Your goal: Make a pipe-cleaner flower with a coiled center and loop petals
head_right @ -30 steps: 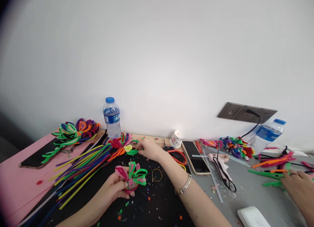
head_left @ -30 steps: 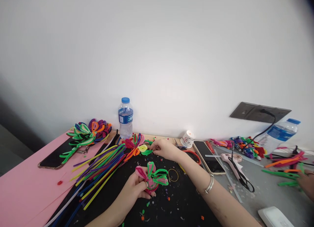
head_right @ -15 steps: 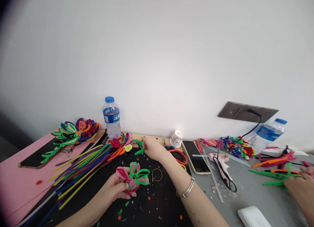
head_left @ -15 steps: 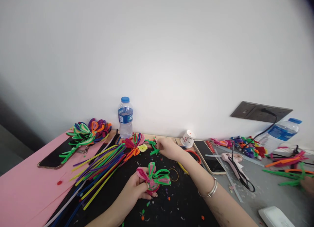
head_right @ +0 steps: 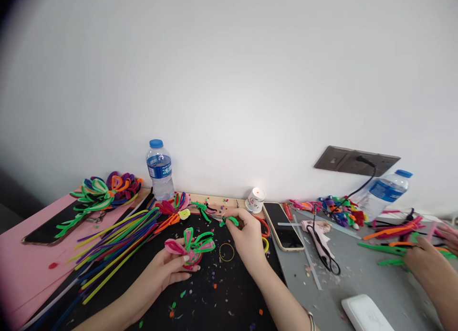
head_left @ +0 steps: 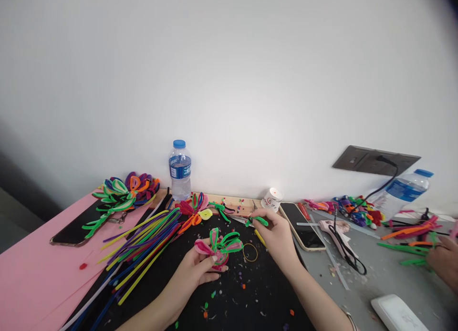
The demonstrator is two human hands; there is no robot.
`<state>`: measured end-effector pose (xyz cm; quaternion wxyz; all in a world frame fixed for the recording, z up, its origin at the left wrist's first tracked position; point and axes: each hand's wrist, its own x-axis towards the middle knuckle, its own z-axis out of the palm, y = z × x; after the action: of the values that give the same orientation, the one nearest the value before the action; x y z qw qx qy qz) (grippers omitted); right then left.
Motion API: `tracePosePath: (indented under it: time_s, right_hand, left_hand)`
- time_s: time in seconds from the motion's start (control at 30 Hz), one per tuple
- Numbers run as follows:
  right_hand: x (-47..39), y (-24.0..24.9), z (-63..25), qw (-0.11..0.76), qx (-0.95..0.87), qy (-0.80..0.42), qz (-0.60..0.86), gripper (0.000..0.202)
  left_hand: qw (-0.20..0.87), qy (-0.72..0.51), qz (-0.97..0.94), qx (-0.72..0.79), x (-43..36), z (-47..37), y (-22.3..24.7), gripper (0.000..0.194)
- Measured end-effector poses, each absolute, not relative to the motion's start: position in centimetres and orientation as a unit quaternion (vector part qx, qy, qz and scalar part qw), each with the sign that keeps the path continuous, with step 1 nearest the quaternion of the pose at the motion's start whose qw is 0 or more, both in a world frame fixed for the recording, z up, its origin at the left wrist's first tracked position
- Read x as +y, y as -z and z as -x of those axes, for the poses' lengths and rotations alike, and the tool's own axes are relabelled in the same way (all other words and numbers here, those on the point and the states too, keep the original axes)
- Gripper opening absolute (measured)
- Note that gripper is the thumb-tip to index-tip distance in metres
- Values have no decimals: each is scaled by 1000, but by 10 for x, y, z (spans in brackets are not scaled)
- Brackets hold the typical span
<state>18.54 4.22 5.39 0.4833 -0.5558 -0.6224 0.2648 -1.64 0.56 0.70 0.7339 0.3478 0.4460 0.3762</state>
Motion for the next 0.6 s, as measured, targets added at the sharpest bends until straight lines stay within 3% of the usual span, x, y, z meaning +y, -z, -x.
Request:
tracePosePath:
  time_s: [0.2,0.6]
  right_hand:
    - [23,-43,-187,540,-574,-297,539,4]
    - [17,-21,-184,529,-512,-434,519,15]
  left_hand:
    - [725,-402,-350,436,5,17,-1,42]
    - [710,-414,-331,463,6,14,-5,59]
